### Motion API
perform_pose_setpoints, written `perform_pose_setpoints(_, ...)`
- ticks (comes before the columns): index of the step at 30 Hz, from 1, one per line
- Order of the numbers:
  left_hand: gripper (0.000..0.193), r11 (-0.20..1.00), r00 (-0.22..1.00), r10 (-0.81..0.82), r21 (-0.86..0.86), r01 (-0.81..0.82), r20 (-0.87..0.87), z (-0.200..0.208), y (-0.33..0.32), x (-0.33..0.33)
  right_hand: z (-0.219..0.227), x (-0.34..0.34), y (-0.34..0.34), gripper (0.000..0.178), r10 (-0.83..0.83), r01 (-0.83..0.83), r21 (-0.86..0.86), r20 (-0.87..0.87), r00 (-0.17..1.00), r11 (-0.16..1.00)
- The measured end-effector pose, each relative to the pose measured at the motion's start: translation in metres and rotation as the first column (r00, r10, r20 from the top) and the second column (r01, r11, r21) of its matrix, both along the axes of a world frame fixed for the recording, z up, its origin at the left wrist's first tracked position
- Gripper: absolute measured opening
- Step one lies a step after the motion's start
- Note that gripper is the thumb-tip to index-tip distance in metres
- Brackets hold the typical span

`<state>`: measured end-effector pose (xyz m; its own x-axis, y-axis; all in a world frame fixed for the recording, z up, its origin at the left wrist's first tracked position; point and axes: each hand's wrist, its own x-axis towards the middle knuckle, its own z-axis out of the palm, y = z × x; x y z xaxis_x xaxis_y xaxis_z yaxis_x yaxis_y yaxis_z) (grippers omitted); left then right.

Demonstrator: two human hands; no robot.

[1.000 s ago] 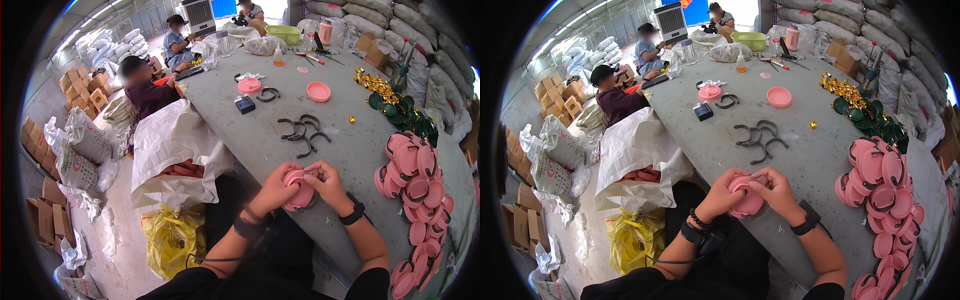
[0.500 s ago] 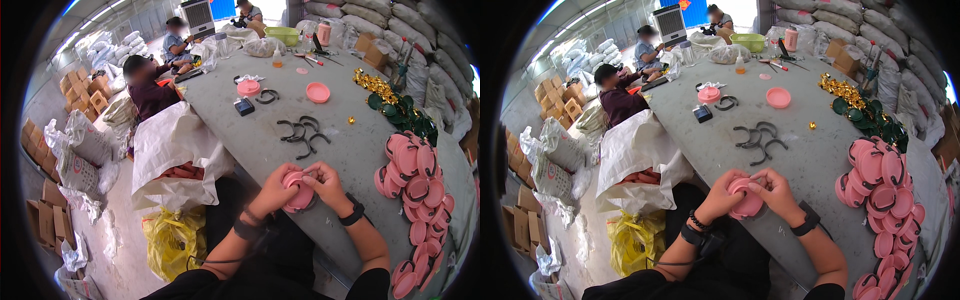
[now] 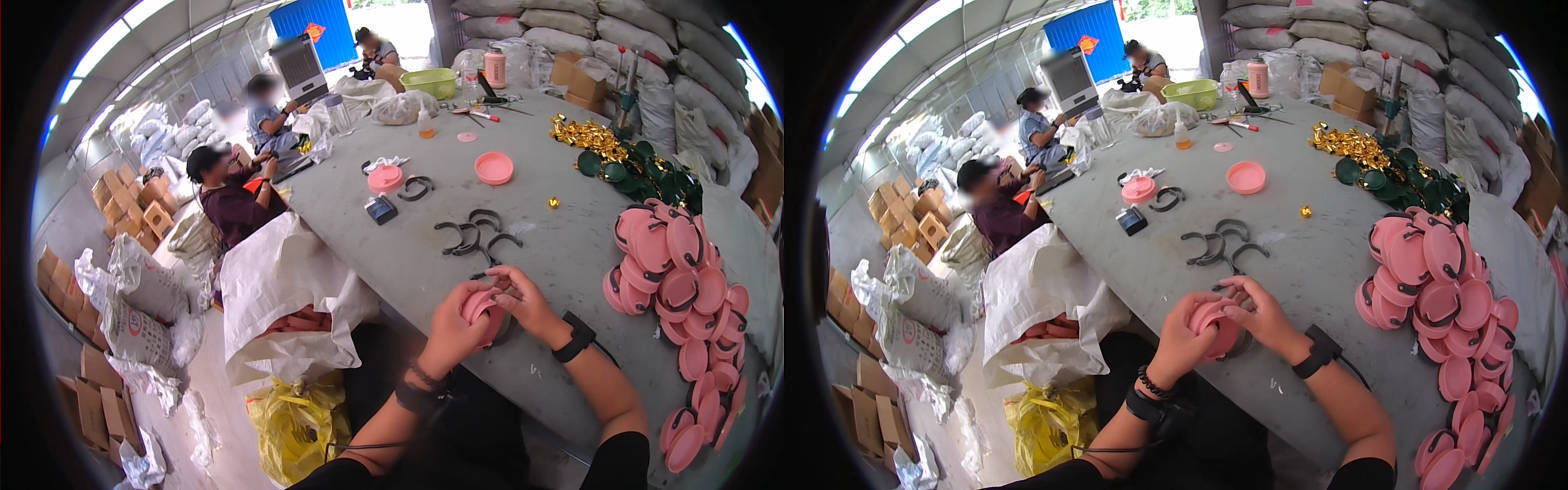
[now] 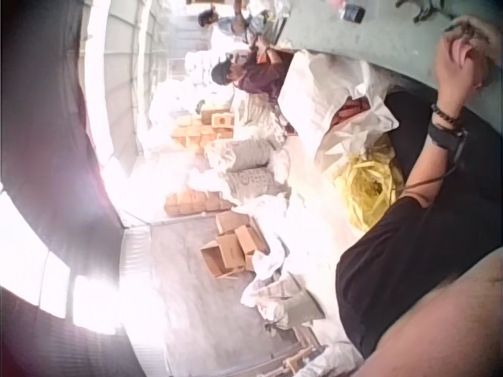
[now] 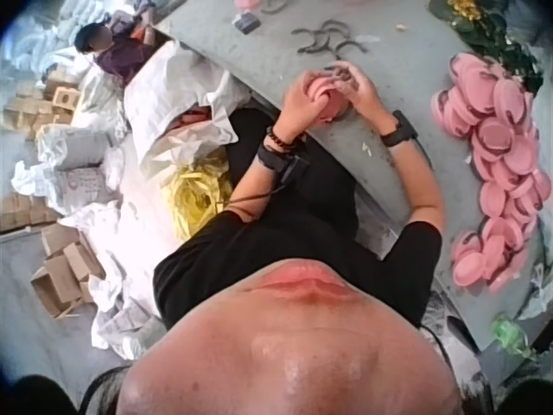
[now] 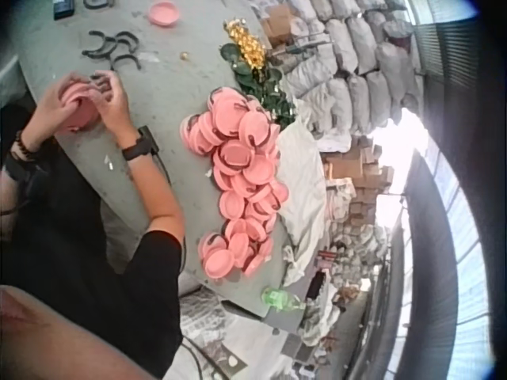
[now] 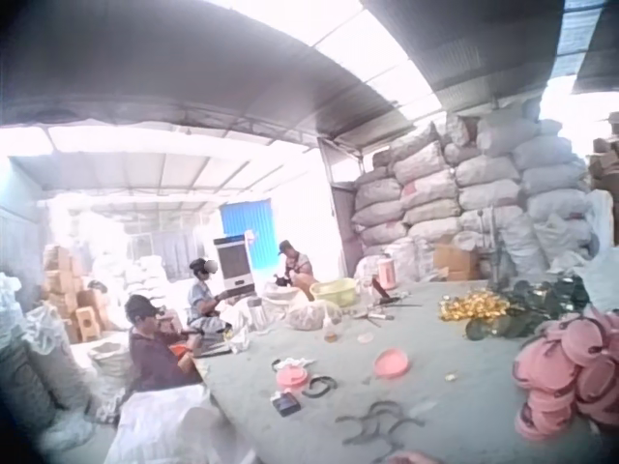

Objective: The recorder is assembling small plastic components by inserting black curved pieces into pink round bases.

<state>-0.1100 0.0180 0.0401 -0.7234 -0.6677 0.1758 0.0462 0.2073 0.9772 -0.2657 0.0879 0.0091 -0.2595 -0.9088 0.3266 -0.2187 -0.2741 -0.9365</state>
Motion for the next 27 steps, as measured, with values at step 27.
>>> perform_pose_setpoints(27, 0.036, 0.994, 0.995, -0.053, 0.093, 0.061, -0.088, -0.017, -0.017, -0.022, -0.011, -0.012, -0.007, 0.046, 0.032, -0.053, 0.108, 0.191, 0.981, 0.993)
